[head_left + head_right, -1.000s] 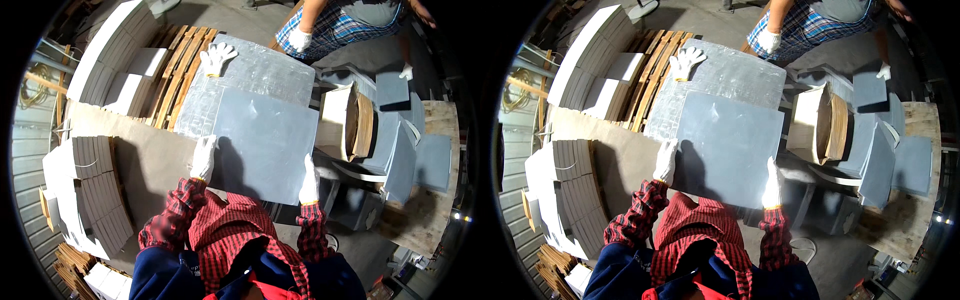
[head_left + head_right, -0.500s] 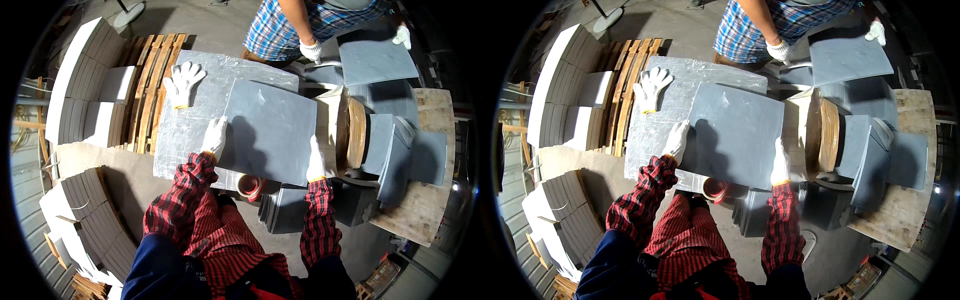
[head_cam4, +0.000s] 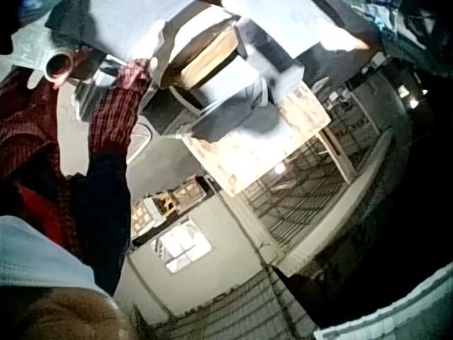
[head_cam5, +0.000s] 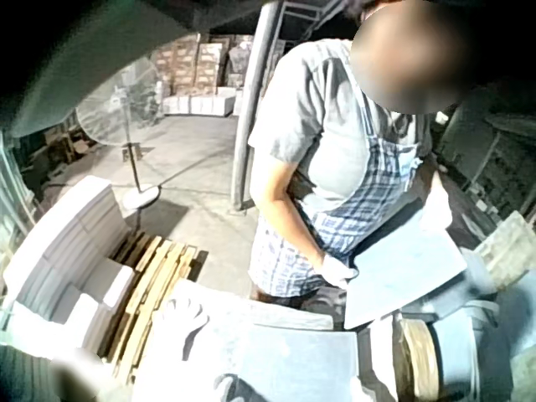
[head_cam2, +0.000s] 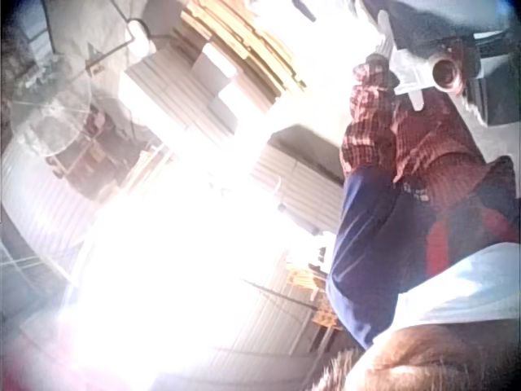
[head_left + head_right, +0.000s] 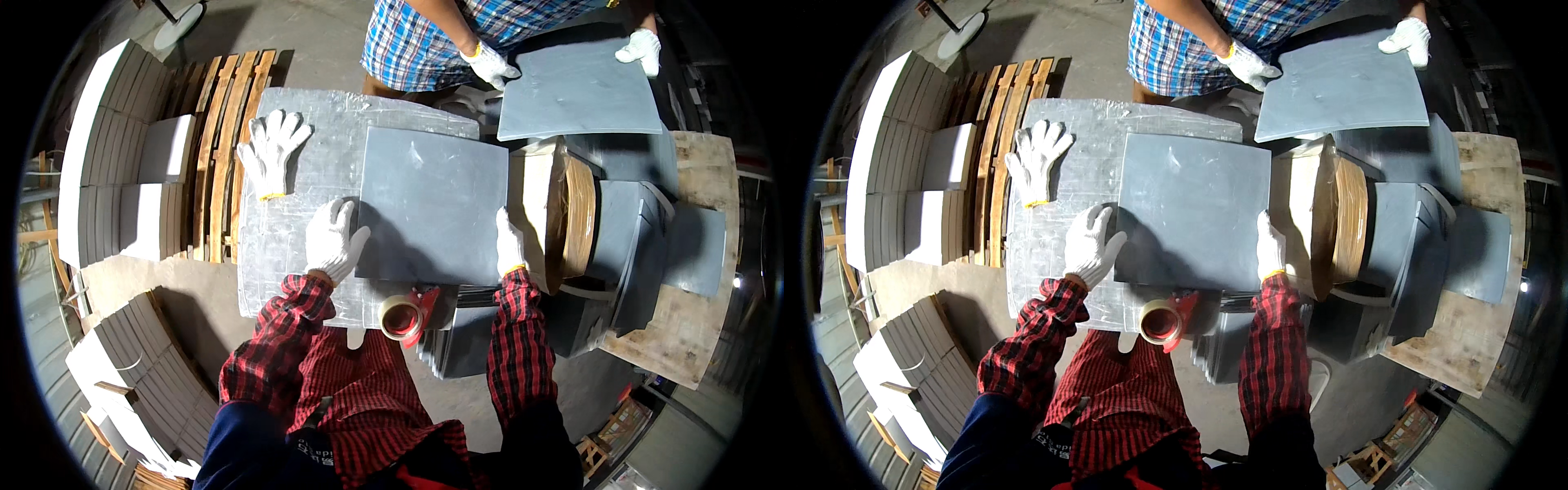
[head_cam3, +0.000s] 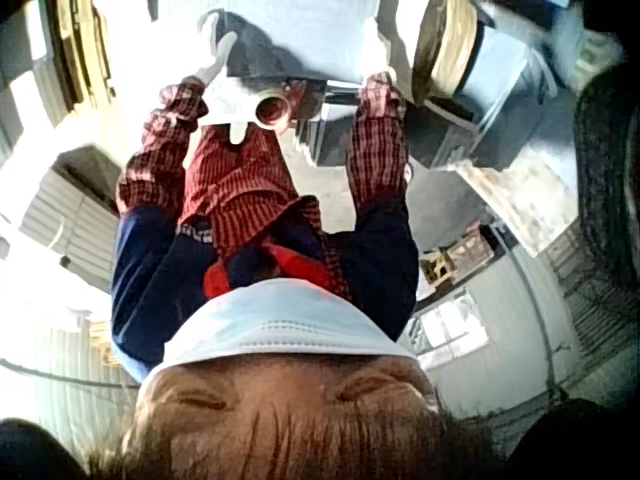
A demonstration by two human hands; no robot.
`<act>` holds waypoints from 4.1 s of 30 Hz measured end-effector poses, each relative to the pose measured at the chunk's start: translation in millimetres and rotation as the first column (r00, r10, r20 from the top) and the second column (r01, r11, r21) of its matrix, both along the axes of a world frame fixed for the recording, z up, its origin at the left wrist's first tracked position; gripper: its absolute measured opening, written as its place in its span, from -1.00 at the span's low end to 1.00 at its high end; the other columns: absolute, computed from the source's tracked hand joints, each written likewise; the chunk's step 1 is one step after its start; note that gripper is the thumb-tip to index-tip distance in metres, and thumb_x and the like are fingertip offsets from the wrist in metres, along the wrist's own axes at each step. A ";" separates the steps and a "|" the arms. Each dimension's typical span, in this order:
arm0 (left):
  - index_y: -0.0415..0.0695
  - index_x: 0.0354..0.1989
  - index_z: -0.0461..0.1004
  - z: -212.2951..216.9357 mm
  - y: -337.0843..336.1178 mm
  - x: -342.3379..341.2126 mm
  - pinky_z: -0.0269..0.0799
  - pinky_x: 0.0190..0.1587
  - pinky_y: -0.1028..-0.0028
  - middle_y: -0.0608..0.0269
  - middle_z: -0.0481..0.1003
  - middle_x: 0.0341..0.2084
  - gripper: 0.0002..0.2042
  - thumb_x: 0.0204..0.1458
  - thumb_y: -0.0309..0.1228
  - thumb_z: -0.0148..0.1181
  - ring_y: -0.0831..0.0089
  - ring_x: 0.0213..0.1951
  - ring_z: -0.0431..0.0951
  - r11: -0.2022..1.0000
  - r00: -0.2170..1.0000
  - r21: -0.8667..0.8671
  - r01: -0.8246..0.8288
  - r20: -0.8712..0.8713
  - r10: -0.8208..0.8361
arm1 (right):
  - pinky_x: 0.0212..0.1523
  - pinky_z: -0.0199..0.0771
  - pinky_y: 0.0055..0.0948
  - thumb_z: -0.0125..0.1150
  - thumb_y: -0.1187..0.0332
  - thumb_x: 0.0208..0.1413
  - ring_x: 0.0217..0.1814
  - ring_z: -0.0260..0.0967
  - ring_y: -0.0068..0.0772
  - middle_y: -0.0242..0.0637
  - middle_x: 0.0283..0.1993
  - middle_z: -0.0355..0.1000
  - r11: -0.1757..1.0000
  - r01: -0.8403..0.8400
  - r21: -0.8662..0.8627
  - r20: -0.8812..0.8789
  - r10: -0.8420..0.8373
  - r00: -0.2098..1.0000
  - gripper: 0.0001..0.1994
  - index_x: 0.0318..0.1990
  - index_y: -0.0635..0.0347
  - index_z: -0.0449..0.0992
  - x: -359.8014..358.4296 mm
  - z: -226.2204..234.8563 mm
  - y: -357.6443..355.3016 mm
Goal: The person packs rectangular tiles into cardboard boxes with foam inserts, then seals the boxes using a handheld tape dispenser. They also handle stacks of dark gray tiles, placing them on a work table and into storage stacks.
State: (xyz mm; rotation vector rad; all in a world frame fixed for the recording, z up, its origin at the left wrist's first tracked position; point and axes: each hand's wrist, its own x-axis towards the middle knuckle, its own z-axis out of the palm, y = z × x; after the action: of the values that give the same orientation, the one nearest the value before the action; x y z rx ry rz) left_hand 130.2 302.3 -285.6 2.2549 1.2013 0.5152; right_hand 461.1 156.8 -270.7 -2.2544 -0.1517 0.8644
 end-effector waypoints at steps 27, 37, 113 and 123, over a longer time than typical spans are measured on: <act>-0.09 -0.12 0.49 -14.2 -201.8 -99.5 0.43 -0.06 0.14 -0.02 0.49 -0.24 -0.71 -0.07 -0.56 0.13 -0.04 -0.13 0.49 0.894 0.896 -0.152 -0.422 -0.220 0.385 | 0.10 0.38 -0.17 -0.05 -0.31 0.21 0.10 0.47 -0.03 0.17 0.02 0.53 0.986 -0.161 0.051 0.108 0.154 0.982 -0.21 0.06 0.42 0.53 40.4 -74.8 -41.6; -0.19 0.05 0.46 -48.4 -192.2 -134.4 0.40 0.07 0.34 0.12 0.49 -0.08 -0.67 0.13 -0.36 0.20 0.32 -0.04 0.50 0.543 0.561 -0.446 -0.712 0.104 0.821 | 0.41 0.04 0.11 0.19 -0.04 0.15 0.51 -0.01 0.11 0.11 0.44 0.11 0.500 -0.679 -0.537 0.640 0.766 0.058 -0.29 0.32 0.28 0.26 -48.4 -37.9 -100.8; -0.01 0.16 0.47 -39.1 -172.3 46.7 0.04 0.36 -0.11 0.06 0.32 0.26 -0.48 -0.06 -0.33 0.38 -0.09 0.32 0.22 0.988 0.981 0.013 -0.153 -0.118 0.154 | 0.32 0.29 -0.06 -0.01 -0.15 0.27 0.39 0.19 0.17 0.12 0.46 0.06 0.745 -0.559 -0.363 0.840 0.522 0.150 -0.29 0.39 0.19 0.16 55.5 -102.4 45.4; -0.01 0.20 0.43 -58.0 -181.4 44.9 0.01 0.37 -0.08 0.03 0.30 0.28 -0.46 -0.02 -0.29 0.35 -0.09 0.34 0.18 0.973 0.973 0.163 -0.161 -0.136 0.184 | 0.29 0.32 -0.12 0.02 -0.05 0.30 0.37 0.23 0.14 0.09 0.52 -0.03 0.760 -0.531 -0.375 0.762 0.579 0.290 -0.32 0.42 0.19 0.13 -28.0 -91.3 -65.1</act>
State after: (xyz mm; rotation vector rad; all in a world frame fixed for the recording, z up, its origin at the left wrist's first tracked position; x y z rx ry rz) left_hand 175.2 120.9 -343.6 2.3637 1.4907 0.5245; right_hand 433.0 91.7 -362.0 -2.4878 -1.4964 -0.0909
